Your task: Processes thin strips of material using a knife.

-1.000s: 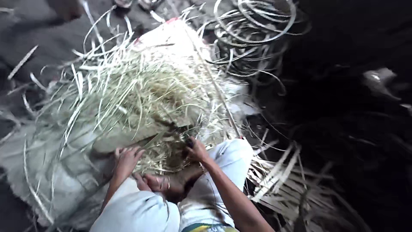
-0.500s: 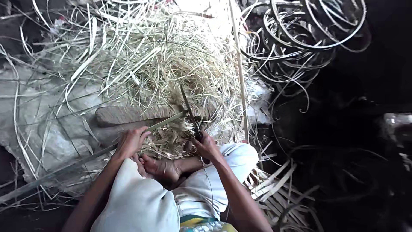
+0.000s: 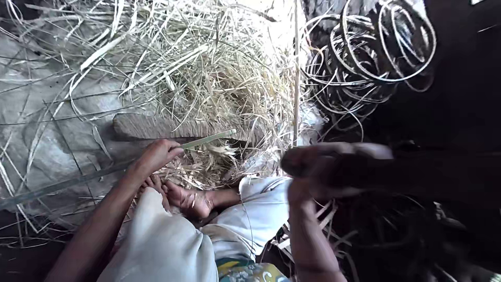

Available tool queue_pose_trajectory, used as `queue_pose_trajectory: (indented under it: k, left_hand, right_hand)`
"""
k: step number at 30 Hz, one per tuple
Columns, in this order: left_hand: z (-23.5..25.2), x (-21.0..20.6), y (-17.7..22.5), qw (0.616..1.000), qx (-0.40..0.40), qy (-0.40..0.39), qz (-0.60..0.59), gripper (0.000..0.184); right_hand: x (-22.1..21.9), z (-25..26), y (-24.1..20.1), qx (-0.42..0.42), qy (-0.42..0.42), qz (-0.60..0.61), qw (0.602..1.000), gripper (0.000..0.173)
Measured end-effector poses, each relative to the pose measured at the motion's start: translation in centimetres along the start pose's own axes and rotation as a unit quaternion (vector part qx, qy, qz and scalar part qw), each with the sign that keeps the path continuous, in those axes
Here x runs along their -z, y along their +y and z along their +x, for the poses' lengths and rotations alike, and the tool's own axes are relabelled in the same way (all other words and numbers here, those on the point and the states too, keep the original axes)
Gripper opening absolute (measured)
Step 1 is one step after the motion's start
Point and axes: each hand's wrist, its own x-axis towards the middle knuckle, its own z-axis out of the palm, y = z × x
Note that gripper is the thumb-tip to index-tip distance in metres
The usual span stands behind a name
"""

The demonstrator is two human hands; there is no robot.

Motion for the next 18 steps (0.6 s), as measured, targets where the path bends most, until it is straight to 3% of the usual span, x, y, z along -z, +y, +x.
queue_pose_trajectory:
  k: [2,4,5,7,11,14,18]
  left_hand:
    - [-0.3,-0.1,0.0,1.0,0.009,-0.008,0.0,0.035]
    - [-0.2,-0.4,0.4,1.0,0.017,-0.001,-0.003,0.036]
    - [-0.2,-0.3,0.5,1.0,0.023,0.004,-0.002,0.036]
    - [-0.3,-0.7,0.1,0.999,0.033,-0.002,-0.012,0.038]
    - [0.3,-2.0,-2.2,0.998,-0.01,0.017,-0.052,0.038]
    - [-0.2,-3.5,-3.3,0.995,-0.024,0.096,-0.031,0.037]
    - [-1.6,-3.8,-2.7,0.987,-0.058,0.15,-0.01,0.035]
  right_hand:
    - [-0.4,-6.4,5.4,-0.179,-0.132,-0.097,0.97,0.03]
    - [-0.9,-8.0,8.4,-0.421,-0.28,-0.17,0.846,0.035]
    - [-1.4,-7.4,8.9,-0.486,-0.309,-0.179,0.798,0.034]
    - [-1.6,-7.2,8.8,-0.544,-0.31,-0.152,0.764,0.029]
    - [-1.6,-7.3,8.4,-0.571,-0.24,-0.042,0.784,0.029]
    - [-1.1,-7.1,7.1,-0.578,-0.194,0.016,0.793,0.027]
    - [-0.7,-7.7,4.4,-0.452,-0.117,-0.053,0.883,0.039]
